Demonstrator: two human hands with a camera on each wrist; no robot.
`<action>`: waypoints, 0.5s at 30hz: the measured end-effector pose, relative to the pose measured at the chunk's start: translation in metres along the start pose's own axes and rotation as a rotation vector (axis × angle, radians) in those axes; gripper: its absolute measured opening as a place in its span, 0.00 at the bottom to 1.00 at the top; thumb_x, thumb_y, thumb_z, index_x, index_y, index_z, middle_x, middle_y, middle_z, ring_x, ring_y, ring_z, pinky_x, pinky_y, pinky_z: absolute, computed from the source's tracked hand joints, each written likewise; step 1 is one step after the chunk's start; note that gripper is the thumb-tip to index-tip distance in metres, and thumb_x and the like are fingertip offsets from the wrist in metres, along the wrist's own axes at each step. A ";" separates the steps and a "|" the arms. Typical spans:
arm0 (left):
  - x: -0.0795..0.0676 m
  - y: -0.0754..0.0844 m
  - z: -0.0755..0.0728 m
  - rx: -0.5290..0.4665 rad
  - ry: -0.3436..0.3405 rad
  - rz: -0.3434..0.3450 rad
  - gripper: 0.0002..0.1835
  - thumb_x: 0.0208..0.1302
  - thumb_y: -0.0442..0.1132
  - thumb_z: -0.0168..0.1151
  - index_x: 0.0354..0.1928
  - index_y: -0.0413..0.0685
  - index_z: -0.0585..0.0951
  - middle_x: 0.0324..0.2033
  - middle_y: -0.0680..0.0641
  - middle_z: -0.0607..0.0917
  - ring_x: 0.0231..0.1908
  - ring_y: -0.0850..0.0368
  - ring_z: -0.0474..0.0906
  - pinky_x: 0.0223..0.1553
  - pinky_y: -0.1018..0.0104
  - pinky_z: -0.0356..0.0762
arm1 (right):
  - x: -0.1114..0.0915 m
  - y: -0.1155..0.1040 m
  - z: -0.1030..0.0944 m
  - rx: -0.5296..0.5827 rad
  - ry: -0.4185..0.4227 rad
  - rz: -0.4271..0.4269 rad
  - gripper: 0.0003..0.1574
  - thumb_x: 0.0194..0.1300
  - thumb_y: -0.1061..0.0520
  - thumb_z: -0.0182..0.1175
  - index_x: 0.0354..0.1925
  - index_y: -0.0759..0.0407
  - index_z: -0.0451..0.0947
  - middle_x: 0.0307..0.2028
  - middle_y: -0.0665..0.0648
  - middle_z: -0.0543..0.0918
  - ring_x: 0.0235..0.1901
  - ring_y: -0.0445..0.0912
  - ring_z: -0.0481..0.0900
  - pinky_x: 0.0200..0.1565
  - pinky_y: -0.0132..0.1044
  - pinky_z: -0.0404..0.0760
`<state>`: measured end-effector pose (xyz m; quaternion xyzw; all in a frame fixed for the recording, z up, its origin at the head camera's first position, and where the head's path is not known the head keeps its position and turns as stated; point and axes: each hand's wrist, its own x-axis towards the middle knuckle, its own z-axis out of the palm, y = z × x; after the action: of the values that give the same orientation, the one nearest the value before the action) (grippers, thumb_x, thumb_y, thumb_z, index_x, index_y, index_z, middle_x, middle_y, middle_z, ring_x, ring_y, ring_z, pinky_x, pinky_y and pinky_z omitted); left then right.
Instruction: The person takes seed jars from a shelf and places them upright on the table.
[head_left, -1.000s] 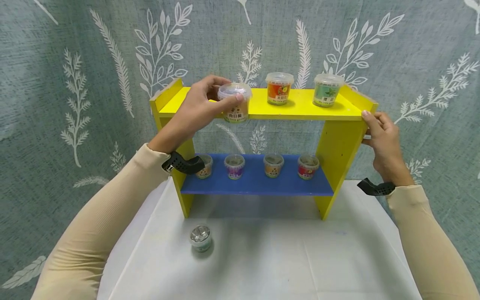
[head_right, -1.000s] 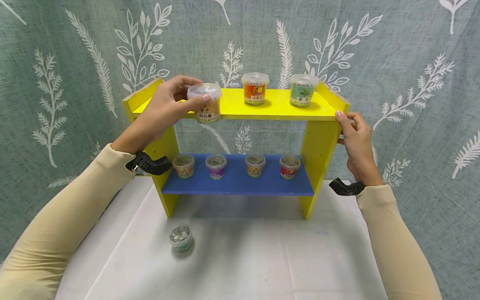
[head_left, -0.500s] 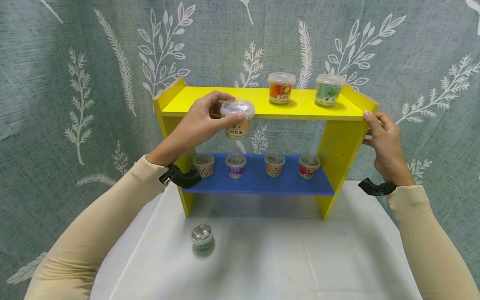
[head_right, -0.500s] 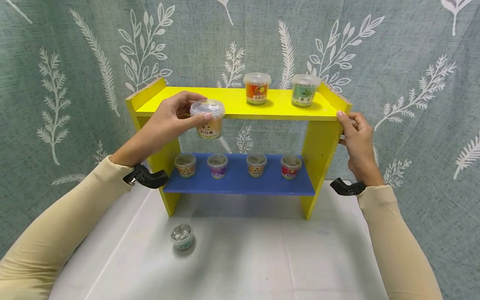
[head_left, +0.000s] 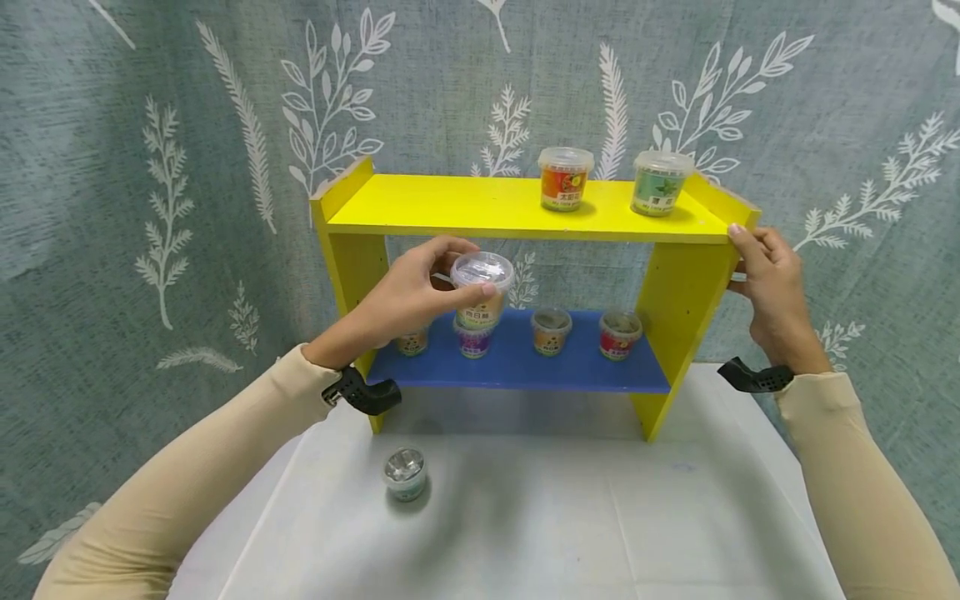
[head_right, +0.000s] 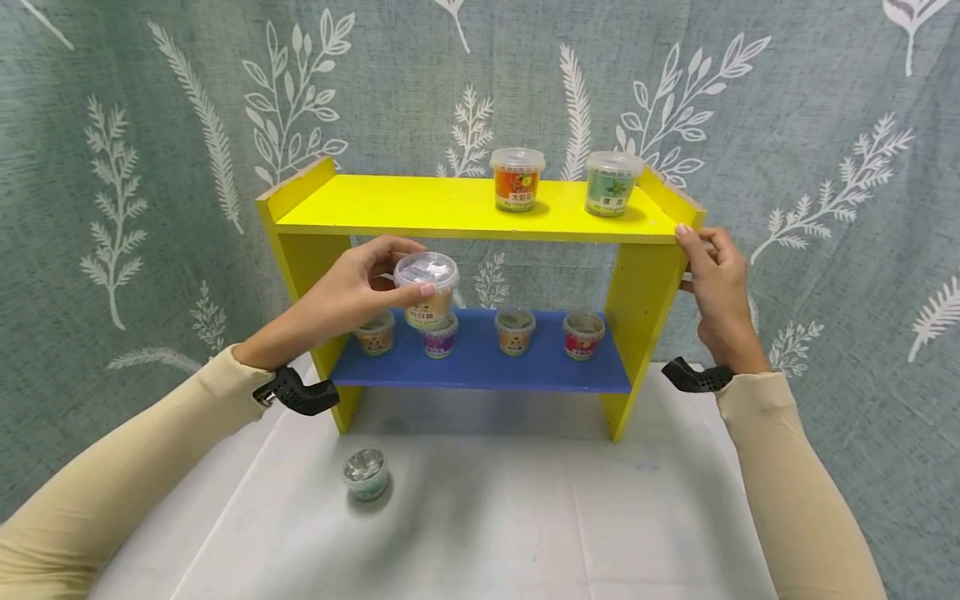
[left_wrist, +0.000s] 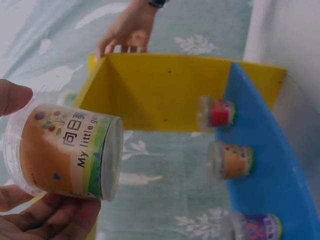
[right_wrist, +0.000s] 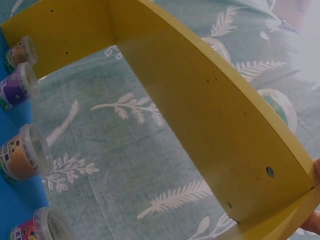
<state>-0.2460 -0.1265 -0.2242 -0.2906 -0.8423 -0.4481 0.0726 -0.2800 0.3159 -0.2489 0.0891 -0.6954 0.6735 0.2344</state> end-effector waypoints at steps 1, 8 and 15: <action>-0.001 -0.001 0.001 -0.005 -0.004 0.000 0.34 0.66 0.52 0.72 0.69 0.47 0.72 0.52 0.47 0.80 0.50 0.52 0.78 0.49 0.56 0.82 | 0.000 0.000 0.000 0.004 0.000 -0.001 0.21 0.73 0.41 0.63 0.55 0.52 0.77 0.47 0.53 0.79 0.41 0.44 0.80 0.36 0.27 0.82; -0.008 -0.010 0.008 -0.027 -0.011 0.000 0.32 0.65 0.49 0.73 0.67 0.47 0.74 0.51 0.46 0.81 0.50 0.51 0.78 0.49 0.56 0.82 | 0.000 0.000 0.001 0.011 0.005 -0.004 0.20 0.73 0.42 0.63 0.54 0.52 0.77 0.46 0.53 0.79 0.40 0.44 0.79 0.36 0.27 0.82; -0.014 -0.017 0.013 -0.048 -0.011 -0.008 0.33 0.64 0.48 0.74 0.67 0.47 0.74 0.50 0.45 0.81 0.49 0.51 0.79 0.51 0.57 0.82 | -0.001 0.000 0.002 0.015 0.011 -0.011 0.20 0.73 0.42 0.63 0.52 0.53 0.77 0.45 0.54 0.79 0.40 0.44 0.80 0.35 0.28 0.82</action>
<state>-0.2419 -0.1294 -0.2500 -0.2913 -0.8330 -0.4667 0.0593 -0.2799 0.3140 -0.2492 0.0912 -0.6885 0.6779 0.2412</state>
